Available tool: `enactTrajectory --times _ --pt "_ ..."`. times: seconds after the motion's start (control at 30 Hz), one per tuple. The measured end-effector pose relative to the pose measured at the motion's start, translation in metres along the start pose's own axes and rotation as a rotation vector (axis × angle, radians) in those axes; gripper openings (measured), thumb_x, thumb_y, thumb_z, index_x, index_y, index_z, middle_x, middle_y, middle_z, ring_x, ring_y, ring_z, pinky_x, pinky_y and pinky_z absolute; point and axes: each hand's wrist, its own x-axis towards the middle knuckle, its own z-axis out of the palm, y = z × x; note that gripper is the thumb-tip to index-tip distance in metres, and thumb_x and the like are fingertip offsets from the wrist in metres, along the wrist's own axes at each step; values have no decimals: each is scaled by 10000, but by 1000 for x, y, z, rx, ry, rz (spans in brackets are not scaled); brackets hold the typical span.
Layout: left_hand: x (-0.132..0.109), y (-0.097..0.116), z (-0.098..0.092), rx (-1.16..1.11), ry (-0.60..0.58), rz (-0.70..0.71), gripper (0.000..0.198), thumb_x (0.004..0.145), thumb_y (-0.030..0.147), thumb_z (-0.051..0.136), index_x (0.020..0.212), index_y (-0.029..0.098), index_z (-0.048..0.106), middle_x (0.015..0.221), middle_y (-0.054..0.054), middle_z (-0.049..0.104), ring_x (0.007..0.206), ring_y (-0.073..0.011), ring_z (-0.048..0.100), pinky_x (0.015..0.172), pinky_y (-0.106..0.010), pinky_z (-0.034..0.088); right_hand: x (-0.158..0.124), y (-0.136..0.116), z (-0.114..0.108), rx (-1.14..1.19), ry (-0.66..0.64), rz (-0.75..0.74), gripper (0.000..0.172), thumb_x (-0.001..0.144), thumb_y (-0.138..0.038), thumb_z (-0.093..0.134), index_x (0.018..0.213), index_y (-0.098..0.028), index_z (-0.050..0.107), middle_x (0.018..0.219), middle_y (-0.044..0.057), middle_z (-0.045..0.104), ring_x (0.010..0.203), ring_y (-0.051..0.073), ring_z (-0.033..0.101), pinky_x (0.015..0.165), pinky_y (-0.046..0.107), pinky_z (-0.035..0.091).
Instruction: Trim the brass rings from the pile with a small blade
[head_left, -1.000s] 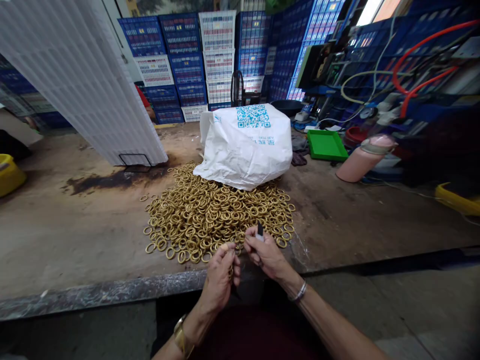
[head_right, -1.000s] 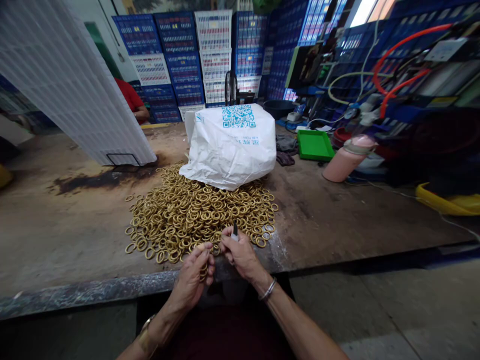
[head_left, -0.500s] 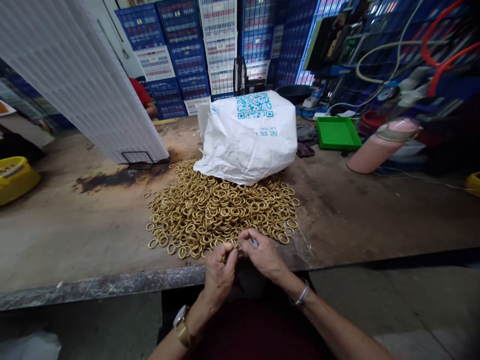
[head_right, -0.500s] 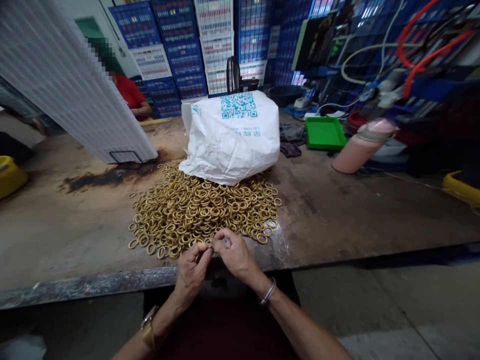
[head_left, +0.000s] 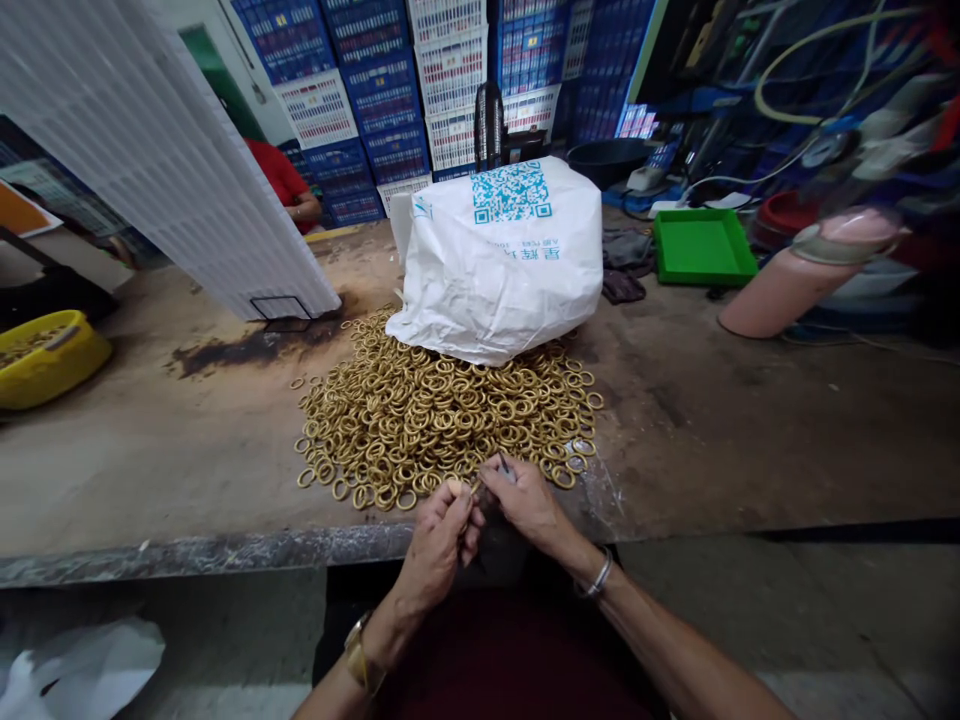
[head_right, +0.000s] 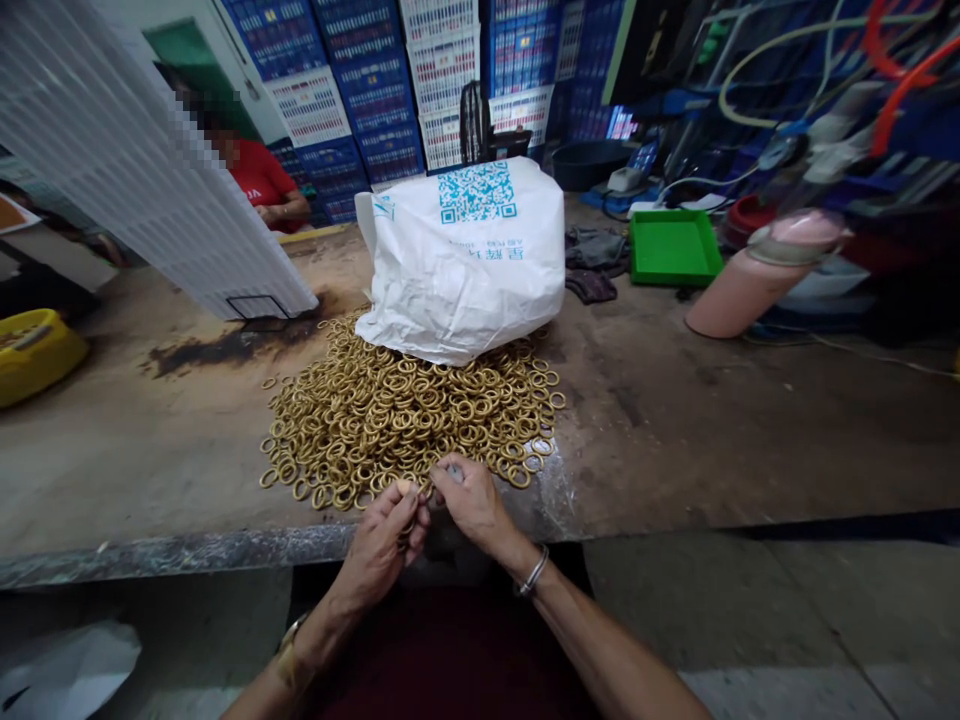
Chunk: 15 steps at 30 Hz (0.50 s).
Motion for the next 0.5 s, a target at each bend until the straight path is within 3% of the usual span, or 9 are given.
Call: enactTrajectory --times 0.1,0.23,0.5 --pt "0 -1 4 34 38 38 281 790 457 488 741 183 452 607 47 461 415 -39 334 374 -156 251 -3 3 -6 -264 8 -146 181 782 -268 443 641 -182 517 539 -32 479 499 86 402 503 200 306" --pt "1 -4 7 110 57 72 303 803 475 454 717 184 450 483 76 379 371 -41 280 367 -163 231 -9 8 -10 -495 -160 -292 109 735 -141 441 696 -187 531 638 -6 560 587 103 477 570 207 313" --pt "2 -3 14 200 134 123 332 764 485 507 658 178 437 463 74 377 380 -42 295 378 -164 222 -9 7 -16 -640 -215 -299 116 732 -125 429 722 -186 527 636 -5 558 568 105 463 550 217 271"
